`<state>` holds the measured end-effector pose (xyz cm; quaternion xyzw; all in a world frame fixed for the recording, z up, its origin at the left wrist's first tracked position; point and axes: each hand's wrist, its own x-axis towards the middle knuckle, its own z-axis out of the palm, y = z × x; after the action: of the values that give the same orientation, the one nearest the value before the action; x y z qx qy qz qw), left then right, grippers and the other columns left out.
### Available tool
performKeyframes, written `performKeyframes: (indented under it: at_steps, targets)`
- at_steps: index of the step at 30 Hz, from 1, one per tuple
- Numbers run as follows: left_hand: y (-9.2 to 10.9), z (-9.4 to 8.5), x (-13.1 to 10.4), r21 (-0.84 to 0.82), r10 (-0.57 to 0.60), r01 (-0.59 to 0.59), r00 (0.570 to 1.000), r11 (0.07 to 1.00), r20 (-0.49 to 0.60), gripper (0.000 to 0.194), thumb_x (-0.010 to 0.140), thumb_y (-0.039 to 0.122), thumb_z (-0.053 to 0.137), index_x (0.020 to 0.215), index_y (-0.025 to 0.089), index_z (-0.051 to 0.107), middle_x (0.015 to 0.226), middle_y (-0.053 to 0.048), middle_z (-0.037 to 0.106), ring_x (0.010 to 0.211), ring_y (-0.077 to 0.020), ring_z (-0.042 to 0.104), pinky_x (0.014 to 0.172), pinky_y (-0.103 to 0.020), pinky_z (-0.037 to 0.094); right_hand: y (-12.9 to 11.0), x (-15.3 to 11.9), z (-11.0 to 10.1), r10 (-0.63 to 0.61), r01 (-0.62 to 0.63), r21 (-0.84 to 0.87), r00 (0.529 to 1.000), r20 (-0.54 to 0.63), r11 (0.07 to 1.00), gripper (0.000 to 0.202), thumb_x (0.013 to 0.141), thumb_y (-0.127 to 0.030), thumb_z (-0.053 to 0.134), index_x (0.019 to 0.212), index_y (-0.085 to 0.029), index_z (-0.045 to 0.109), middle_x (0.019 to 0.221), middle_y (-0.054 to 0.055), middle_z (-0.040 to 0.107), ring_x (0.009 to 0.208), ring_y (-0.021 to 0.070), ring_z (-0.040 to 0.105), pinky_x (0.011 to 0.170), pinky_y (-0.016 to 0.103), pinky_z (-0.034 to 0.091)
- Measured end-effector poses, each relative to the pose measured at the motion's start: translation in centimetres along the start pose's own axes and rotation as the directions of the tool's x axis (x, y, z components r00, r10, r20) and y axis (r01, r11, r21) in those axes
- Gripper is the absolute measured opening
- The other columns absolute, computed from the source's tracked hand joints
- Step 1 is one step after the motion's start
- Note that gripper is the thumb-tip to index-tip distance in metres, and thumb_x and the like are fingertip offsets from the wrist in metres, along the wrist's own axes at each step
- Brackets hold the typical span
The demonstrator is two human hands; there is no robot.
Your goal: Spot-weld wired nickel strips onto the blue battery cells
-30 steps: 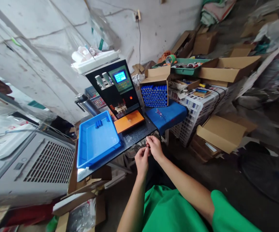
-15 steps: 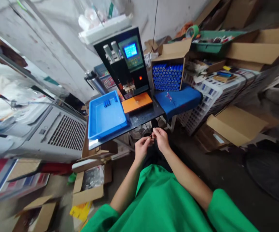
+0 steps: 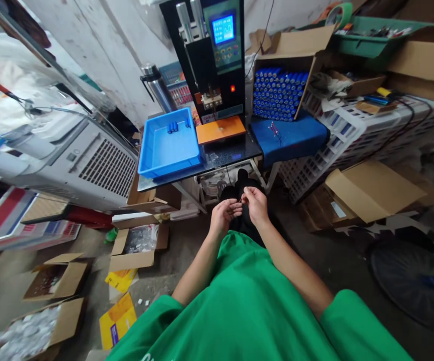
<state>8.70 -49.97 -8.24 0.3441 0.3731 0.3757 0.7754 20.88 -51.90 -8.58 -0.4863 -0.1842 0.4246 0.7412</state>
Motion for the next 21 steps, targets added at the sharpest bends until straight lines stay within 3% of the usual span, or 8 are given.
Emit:
performKeyframes:
  at_steps: [8,15,18,21]
  targets:
    - [-0.9,0.1,-2.1,0.026,0.079,-0.078,0.995,0.997,-0.057,0.056,0.052,0.042,0.092,0.091,0.011,0.067,0.08,-0.009,0.075,0.068,-0.0165,0.07,0.068,-0.03,0.057,0.4,-1.6,-0.2,-0.033,0.036,-0.052,0.998,0.047,0.998,0.04,0.07,-0.054,0.079,0.073,-0.02,0.058,0.063,-0.003,0.058,0.056,0.0099,0.05,0.057,0.025,0.042]
    - [-2.7,-0.6,-3.1,0.192,0.272,-0.243,0.952,0.951,-0.143,0.047,0.064,0.047,0.083,0.091,0.014,0.066,0.077,-0.006,0.074,0.067,-0.0145,0.068,0.065,-0.028,0.055,0.8,-3.2,-1.6,0.032,-0.025,-0.083,0.996,0.084,0.996,0.044,0.067,-0.058,0.081,0.073,-0.019,0.062,0.063,-0.002,0.059,0.057,0.0111,0.053,0.056,0.025,0.044]
    - [-3.3,-0.8,-3.6,0.249,0.315,-0.273,0.938,0.929,-0.148,0.041,0.069,0.045,0.08,0.092,0.015,0.067,0.077,-0.005,0.073,0.067,-0.0141,0.068,0.065,-0.028,0.055,1.2,-4.0,-2.8,0.09,-0.076,-0.103,0.987,0.134,0.992,0.047,0.068,-0.062,0.08,0.08,-0.019,0.066,0.066,-0.001,0.061,0.061,0.0137,0.057,0.056,0.026,0.047]
    - [-3.7,-1.1,-3.8,0.29,0.335,-0.288,0.934,0.913,-0.127,0.036,0.072,0.043,0.078,0.092,0.015,0.068,0.077,-0.005,0.072,0.068,-0.0148,0.067,0.067,-0.029,0.055,1.5,-4.7,-3.6,0.086,-0.039,-0.217,0.973,0.213,0.975,0.045,0.068,-0.06,0.081,0.081,-0.019,0.068,0.071,0.001,0.064,0.065,0.0152,0.059,0.058,0.027,0.048]
